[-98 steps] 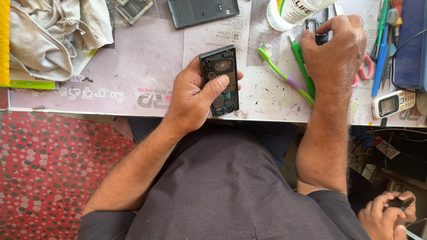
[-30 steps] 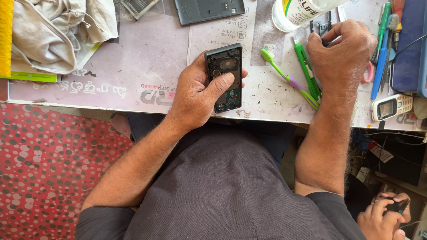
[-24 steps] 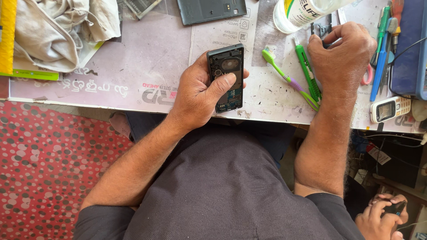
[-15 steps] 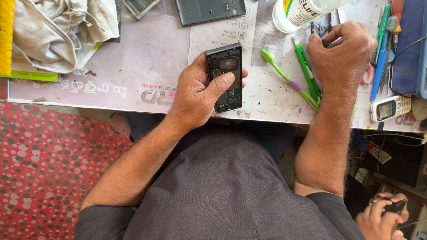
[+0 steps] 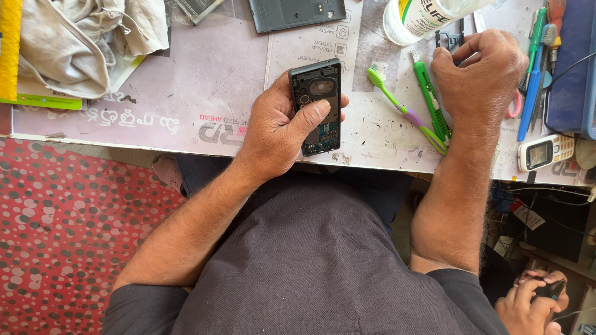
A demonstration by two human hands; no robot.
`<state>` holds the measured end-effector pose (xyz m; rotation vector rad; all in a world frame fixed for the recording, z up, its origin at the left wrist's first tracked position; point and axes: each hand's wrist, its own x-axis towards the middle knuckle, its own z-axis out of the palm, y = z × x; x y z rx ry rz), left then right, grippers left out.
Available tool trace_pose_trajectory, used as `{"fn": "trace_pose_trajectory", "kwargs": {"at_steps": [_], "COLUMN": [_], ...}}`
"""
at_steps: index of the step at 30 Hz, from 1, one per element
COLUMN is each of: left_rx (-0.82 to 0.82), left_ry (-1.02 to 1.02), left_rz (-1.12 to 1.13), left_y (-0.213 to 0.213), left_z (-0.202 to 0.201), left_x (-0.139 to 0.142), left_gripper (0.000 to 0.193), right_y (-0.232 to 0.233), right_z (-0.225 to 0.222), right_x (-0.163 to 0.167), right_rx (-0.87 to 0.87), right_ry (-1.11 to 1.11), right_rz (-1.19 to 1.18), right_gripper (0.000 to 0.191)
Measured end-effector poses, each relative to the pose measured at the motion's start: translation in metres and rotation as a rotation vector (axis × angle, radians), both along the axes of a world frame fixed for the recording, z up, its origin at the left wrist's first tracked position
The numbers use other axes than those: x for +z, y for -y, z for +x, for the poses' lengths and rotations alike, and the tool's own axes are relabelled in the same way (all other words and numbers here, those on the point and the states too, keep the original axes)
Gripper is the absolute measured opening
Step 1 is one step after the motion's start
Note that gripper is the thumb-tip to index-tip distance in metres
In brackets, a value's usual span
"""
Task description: The person cleans a small metallic component with a toothbrush, then places it onto a mobile phone motherboard. They align and press the component into place, then insert the motherboard into the phone's front housing. The person continues to adjust the component within the housing.
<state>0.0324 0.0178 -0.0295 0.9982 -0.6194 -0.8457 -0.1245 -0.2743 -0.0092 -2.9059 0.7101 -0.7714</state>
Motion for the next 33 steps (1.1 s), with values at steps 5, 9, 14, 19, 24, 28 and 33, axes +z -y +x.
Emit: {"fn": "trace_pose_trajectory", "kwargs": {"at_steps": [5,9,14,19,24,28,33], "left_rx": [-0.003,-0.012,-0.018,-0.023,-0.057,-0.053,-0.057], "left_ry": [0.009,0.01,0.013,0.033,-0.018,0.002,0.004], "left_rz": [-0.004,-0.017,-0.007,-0.024,-0.037,-0.03,-0.032], "left_y": [0.0,0.0,-0.001,-0.002,-0.001,-0.003,-0.002], "left_z": [0.0,0.0,-0.001,0.0,0.002,0.003,0.002], "left_x": [0.0,0.0,0.0,0.001,0.002,0.003,0.005], "left_gripper": [0.032,0.033,0.032,0.031,0.034,0.034,0.037], "right_y": [0.0,0.0,0.004,0.004,0.004,0.002,0.008], "right_z": [0.002,0.002,0.003,0.001,0.008,0.013,0.008], "right_x": [0.002,0.002,0.003,0.0,0.003,0.003,-0.001], "right_rx": [0.022,0.026,0.057,0.059,0.047,-0.024,0.063], "right_ry": [0.011,0.015,0.036,0.011,-0.001,0.072,-0.015], "right_rz": [0.003,-0.01,0.063,0.005,-0.017,0.237,-0.084], "right_gripper": [0.018,0.023,0.021,0.019,0.02,0.017,0.022]}}
